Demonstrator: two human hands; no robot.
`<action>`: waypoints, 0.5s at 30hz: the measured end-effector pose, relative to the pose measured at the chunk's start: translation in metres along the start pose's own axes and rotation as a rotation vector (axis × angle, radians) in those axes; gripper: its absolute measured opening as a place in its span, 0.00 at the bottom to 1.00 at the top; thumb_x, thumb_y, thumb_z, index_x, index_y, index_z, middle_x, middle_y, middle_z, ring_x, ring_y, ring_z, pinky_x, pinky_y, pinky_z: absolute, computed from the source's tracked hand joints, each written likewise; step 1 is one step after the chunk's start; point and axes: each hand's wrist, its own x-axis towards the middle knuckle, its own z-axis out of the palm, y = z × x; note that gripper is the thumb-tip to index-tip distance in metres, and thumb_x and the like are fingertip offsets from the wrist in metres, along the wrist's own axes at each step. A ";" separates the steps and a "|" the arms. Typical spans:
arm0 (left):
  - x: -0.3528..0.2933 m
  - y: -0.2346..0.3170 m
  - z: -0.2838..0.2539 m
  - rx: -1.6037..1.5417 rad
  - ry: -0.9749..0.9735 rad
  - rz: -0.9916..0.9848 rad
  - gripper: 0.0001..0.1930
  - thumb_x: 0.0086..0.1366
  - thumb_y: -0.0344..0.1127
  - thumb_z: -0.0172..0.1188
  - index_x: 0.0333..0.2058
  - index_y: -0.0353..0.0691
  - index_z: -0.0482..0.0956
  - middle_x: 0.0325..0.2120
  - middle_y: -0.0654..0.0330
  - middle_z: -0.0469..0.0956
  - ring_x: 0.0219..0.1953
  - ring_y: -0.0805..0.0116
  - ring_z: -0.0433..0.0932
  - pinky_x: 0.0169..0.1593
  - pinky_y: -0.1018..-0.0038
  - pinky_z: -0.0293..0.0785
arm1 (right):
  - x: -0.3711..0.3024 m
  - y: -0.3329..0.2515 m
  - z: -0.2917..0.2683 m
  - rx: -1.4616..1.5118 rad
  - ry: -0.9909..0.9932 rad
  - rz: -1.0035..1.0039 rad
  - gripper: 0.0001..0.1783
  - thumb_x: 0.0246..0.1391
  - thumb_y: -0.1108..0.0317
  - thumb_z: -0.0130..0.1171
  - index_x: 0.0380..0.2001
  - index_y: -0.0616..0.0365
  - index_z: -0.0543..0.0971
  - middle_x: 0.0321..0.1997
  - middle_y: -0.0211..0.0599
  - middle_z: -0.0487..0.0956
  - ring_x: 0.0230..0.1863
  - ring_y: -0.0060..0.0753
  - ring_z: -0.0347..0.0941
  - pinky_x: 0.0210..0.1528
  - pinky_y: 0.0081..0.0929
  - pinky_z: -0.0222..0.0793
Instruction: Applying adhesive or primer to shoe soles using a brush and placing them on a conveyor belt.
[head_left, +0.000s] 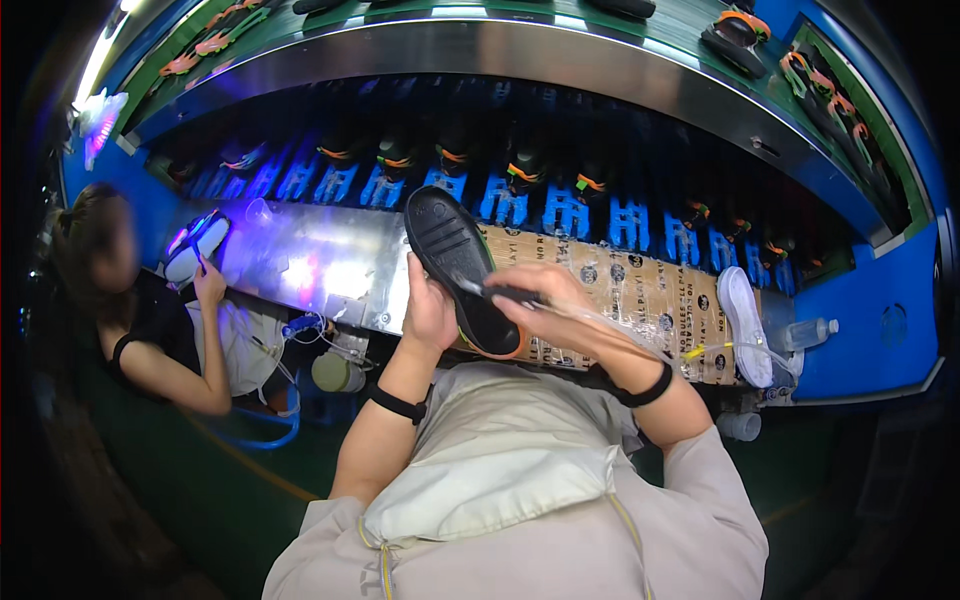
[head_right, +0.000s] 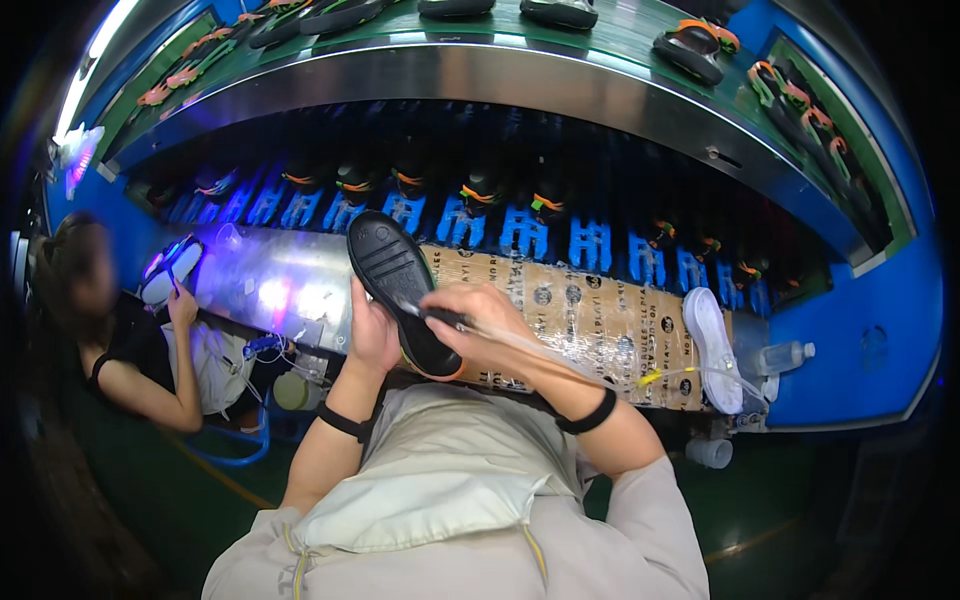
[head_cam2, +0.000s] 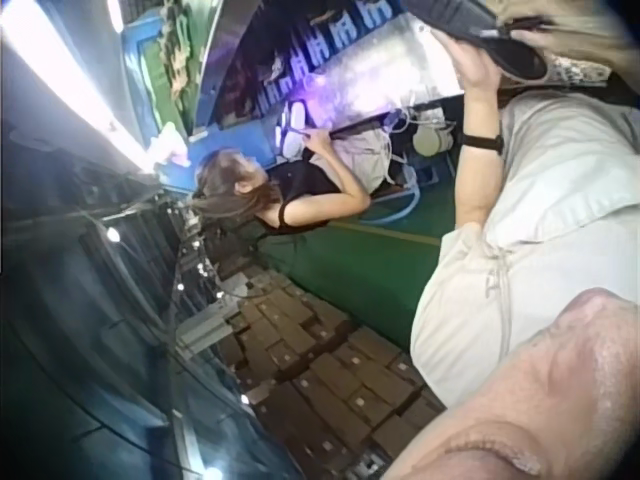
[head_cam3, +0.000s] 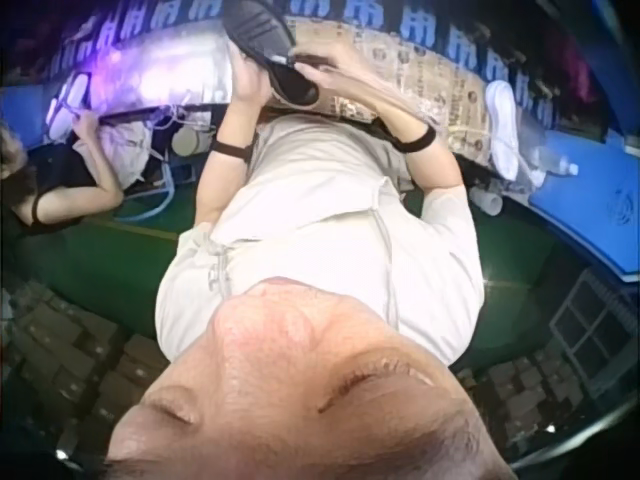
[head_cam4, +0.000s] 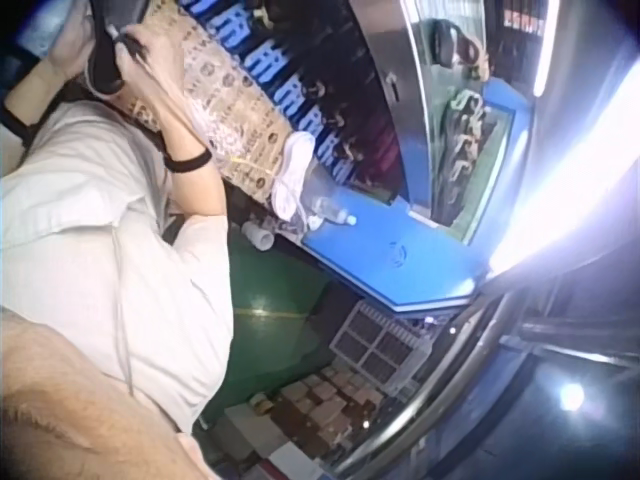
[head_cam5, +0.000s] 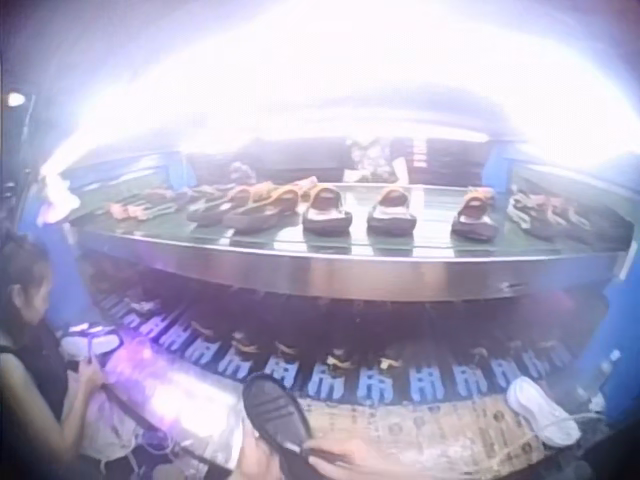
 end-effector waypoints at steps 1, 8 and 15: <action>0.002 0.005 -0.002 -0.010 -0.022 -0.001 0.41 0.79 0.68 0.25 0.68 0.40 0.67 0.62 0.56 0.76 0.65 0.61 0.72 0.70 0.62 0.66 | -0.001 -0.003 -0.009 -0.102 -0.113 -0.020 0.14 0.57 0.69 0.67 0.47 0.58 0.87 0.44 0.46 0.87 0.45 0.39 0.84 0.51 0.33 0.77; -0.014 -0.002 0.032 -0.142 -0.093 -0.030 0.44 0.77 0.71 0.23 0.73 0.43 0.60 0.69 0.55 0.68 0.69 0.60 0.69 0.73 0.61 0.65 | 0.036 -0.027 -0.015 0.294 0.325 0.054 0.14 0.61 0.68 0.66 0.48 0.62 0.86 0.45 0.41 0.87 0.46 0.30 0.82 0.52 0.27 0.75; -0.011 -0.041 -0.003 -0.009 -0.121 0.087 0.37 0.80 0.66 0.30 0.74 0.45 0.59 0.67 0.60 0.71 0.66 0.67 0.72 0.71 0.64 0.67 | 0.033 -0.004 -0.018 0.432 -0.056 -0.073 0.14 0.55 0.74 0.67 0.46 0.64 0.86 0.35 0.34 0.82 0.37 0.25 0.75 0.41 0.23 0.68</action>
